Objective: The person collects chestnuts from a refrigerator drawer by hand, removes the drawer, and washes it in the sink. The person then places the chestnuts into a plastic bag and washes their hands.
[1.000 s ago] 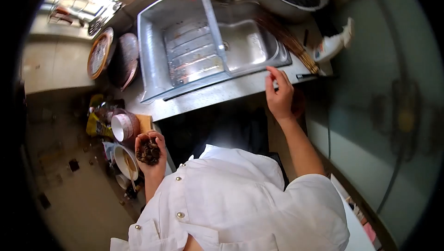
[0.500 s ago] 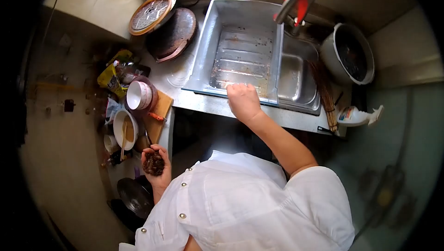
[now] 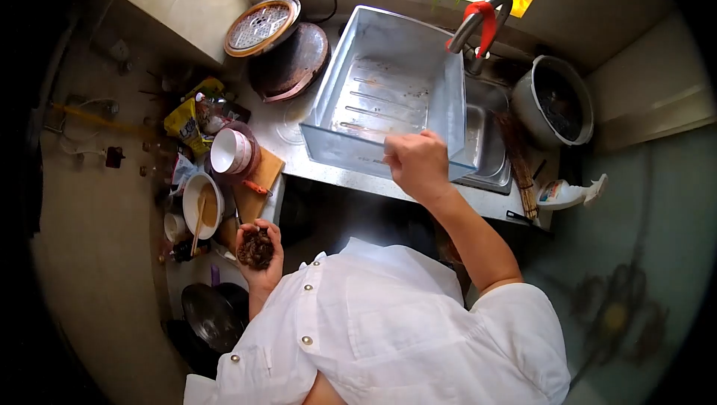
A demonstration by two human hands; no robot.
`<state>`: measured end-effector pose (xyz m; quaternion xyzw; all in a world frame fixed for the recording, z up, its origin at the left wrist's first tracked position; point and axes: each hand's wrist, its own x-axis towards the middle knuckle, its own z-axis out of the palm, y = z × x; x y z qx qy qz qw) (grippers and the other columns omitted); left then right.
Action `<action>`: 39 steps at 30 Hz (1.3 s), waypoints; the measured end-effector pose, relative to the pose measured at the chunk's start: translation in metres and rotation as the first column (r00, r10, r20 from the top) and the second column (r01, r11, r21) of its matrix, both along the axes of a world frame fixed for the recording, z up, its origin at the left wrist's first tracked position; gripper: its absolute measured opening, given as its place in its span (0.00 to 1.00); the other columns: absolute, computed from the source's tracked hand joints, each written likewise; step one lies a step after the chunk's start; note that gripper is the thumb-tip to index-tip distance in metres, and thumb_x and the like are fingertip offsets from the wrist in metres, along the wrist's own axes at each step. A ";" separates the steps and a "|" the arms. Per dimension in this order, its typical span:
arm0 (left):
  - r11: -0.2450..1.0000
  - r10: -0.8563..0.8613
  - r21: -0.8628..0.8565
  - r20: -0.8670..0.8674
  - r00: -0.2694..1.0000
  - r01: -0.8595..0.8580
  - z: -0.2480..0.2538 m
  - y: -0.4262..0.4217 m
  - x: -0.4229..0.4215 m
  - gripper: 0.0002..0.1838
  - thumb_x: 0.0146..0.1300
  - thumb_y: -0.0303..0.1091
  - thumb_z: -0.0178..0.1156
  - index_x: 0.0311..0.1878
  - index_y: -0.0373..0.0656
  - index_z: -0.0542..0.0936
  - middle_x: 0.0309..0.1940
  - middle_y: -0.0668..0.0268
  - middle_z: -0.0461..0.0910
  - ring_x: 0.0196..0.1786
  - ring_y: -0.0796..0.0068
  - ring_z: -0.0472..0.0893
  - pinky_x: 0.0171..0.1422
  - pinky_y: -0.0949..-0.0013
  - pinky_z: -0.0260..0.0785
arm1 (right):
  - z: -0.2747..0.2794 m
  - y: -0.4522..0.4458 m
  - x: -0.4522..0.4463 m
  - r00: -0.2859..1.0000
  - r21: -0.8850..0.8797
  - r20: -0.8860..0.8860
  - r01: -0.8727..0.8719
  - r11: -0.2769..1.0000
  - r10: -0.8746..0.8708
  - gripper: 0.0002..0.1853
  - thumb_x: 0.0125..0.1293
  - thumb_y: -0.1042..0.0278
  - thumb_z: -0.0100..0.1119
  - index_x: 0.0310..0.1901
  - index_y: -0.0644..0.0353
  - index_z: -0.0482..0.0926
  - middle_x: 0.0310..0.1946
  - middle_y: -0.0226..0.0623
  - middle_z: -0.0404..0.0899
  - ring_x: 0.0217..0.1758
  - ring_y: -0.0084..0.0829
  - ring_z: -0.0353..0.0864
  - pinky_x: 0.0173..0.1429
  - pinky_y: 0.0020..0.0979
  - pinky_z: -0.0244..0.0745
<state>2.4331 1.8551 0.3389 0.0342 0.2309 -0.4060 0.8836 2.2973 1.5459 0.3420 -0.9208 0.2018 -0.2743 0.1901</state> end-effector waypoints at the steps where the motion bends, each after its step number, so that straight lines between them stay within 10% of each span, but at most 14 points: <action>1: 1.000 -0.008 -0.008 -0.003 1.000 0.008 0.003 -0.003 0.002 0.06 0.59 0.33 0.61 0.37 0.42 0.81 0.43 0.60 0.75 0.50 0.66 0.76 0.56 0.58 0.74 | 0.012 -0.004 -0.002 1.000 0.056 -0.003 -0.005 0.998 0.005 0.09 0.46 0.71 0.66 0.22 0.55 0.73 0.22 0.32 0.80 0.23 0.33 0.77 0.39 0.34 0.67; 10: 0.997 -0.054 -0.047 0.020 0.998 0.055 0.008 -0.002 0.003 0.07 0.60 0.33 0.59 0.37 0.41 0.81 0.42 0.58 0.76 0.50 0.64 0.76 0.57 0.58 0.73 | 0.054 -0.044 -0.017 0.897 0.702 0.436 -0.292 0.649 -0.067 0.04 0.52 0.79 0.66 0.26 0.63 0.79 0.23 0.29 0.80 0.25 0.17 0.75 0.31 0.19 0.69; 23: 0.996 -0.089 0.008 -0.001 0.996 0.089 0.011 -0.009 0.004 0.07 0.60 0.33 0.59 0.37 0.41 0.80 0.43 0.59 0.76 0.51 0.65 0.76 0.58 0.56 0.73 | 0.026 -0.053 -0.047 0.758 0.842 0.428 -0.137 0.522 -0.492 0.26 0.64 0.42 0.55 0.23 0.59 0.77 0.18 0.36 0.79 0.21 0.24 0.77 0.35 0.26 0.72; 39: 0.984 -0.160 0.086 0.073 0.984 0.153 0.023 -0.027 0.003 0.06 0.60 0.34 0.59 0.34 0.42 0.80 0.42 0.61 0.76 0.50 0.66 0.76 0.59 0.58 0.73 | -0.010 -0.039 -0.102 0.427 0.792 0.557 -0.531 0.301 -0.712 0.16 0.64 0.48 0.57 0.28 0.51 0.75 0.23 0.24 0.74 0.26 0.20 0.72 0.31 0.22 0.66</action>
